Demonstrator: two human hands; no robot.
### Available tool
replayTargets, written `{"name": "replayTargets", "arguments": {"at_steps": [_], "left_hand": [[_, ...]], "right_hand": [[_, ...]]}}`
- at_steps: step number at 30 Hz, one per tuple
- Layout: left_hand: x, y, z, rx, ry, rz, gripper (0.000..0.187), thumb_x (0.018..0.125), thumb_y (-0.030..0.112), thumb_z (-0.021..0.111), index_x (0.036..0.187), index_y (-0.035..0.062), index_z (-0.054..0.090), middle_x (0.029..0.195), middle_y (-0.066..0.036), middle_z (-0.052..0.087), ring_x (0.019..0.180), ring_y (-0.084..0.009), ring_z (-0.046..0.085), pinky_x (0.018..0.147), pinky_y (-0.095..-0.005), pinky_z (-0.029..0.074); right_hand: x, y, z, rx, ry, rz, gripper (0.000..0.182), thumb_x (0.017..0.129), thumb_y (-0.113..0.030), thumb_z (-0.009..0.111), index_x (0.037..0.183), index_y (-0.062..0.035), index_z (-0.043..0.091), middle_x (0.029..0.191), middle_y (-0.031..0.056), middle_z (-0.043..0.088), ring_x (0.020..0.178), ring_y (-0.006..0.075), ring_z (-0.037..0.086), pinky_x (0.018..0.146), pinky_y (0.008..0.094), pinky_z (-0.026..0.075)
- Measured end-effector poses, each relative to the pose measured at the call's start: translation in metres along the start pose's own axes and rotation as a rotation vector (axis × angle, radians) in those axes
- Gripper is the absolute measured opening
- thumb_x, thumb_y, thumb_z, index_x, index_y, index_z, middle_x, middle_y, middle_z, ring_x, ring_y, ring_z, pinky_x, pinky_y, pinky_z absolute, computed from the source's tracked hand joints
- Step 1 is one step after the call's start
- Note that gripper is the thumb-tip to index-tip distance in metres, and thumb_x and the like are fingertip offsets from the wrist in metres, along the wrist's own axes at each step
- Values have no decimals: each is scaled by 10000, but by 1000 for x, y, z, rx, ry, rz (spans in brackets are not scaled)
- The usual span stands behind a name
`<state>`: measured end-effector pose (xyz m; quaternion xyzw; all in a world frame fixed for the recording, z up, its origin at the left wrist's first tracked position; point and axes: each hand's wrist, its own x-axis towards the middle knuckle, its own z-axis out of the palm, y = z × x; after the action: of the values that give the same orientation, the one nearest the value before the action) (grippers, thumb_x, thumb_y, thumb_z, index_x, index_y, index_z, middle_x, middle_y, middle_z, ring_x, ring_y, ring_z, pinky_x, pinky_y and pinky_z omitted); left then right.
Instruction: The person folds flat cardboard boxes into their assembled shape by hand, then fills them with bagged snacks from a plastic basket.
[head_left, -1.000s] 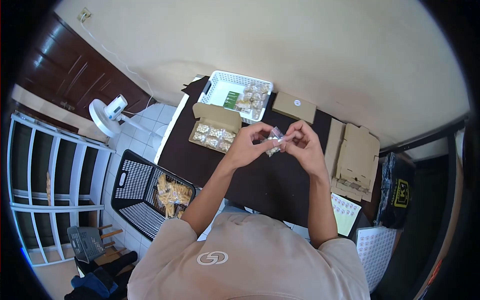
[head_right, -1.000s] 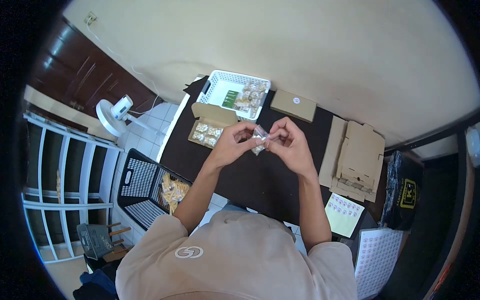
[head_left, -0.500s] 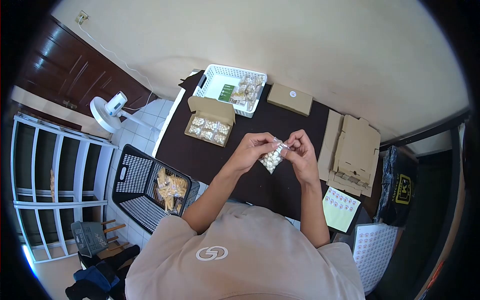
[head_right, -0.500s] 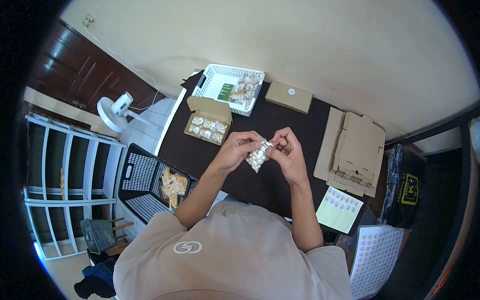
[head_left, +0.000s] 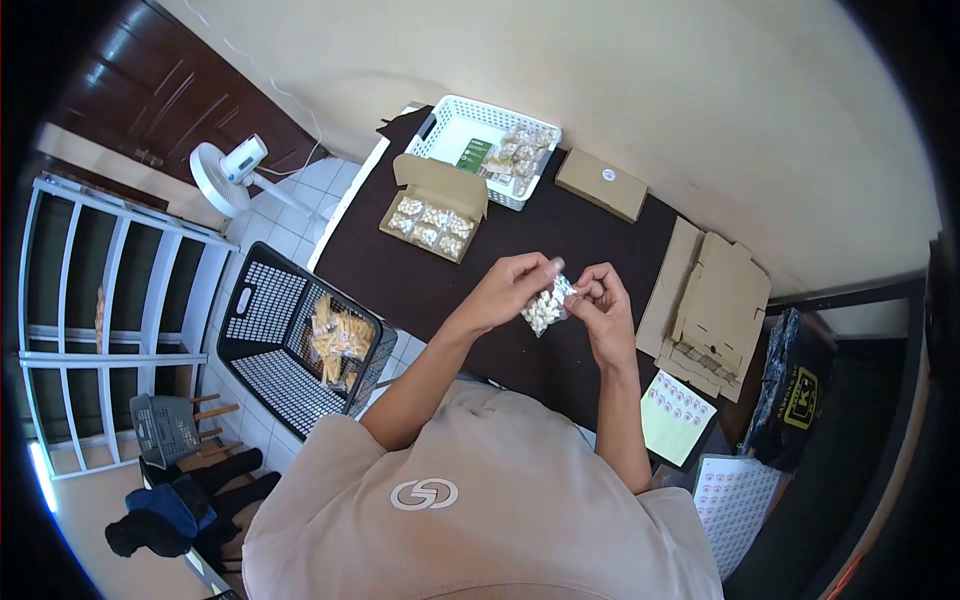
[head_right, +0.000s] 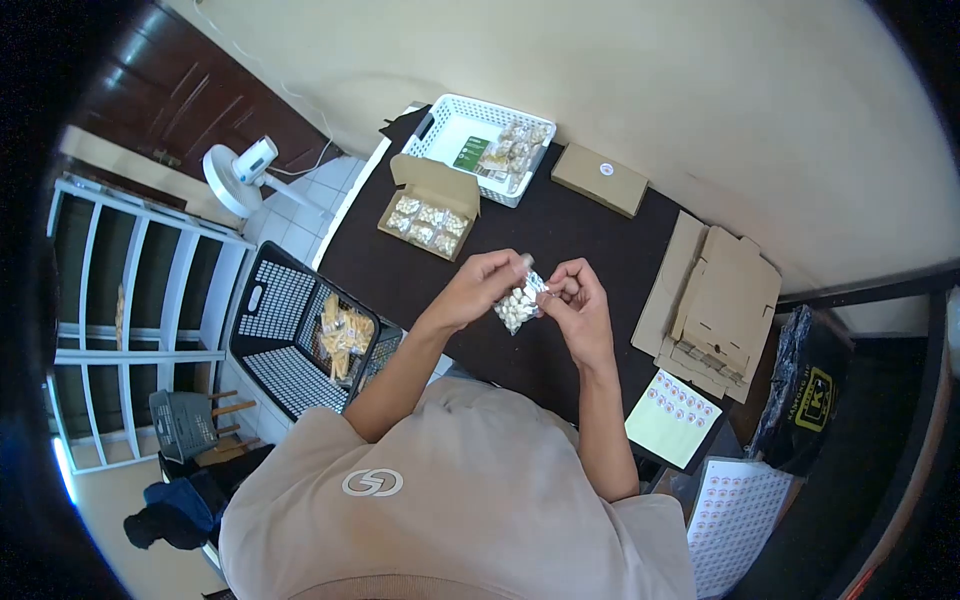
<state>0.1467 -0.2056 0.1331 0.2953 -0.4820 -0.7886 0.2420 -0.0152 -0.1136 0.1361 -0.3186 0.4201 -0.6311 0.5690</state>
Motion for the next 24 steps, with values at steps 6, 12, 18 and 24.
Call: {"name": "replayTargets", "arguments": {"at_steps": [6,12,18,24], "left_hand": [[-15,-7,-3,272,-72,177,128,976,96,584,900,-2,614,788,12,611,739,-38,546,656,-228,453],[-32,-19,-14,525,39,222,227,958,157,611,810,-15,597,637,-8,534,628,-40,451,552,-259,388],[-43,-40,-25,465,235,194,232,962,156,610,806,-15,600,639,2,553,624,-37,474,541,-259,401],[-48,-44,-38,422,405,183,221,962,149,609,815,-16,613,639,-1,561,610,-41,468,535,-266,399]], "right_hand": [[-1,8,3,-195,-70,162,57,888,-30,611,937,-14,588,781,9,616,714,65,566,649,236,457],[-4,32,9,-248,-154,256,150,920,-103,543,887,-18,662,782,-29,601,710,42,522,642,225,421],[4,46,33,-274,-165,314,197,943,-118,512,804,-38,627,707,-36,555,621,45,502,560,230,423],[12,58,41,-376,-172,314,197,884,-82,510,707,-21,571,631,-12,516,579,59,487,537,251,430]]}}
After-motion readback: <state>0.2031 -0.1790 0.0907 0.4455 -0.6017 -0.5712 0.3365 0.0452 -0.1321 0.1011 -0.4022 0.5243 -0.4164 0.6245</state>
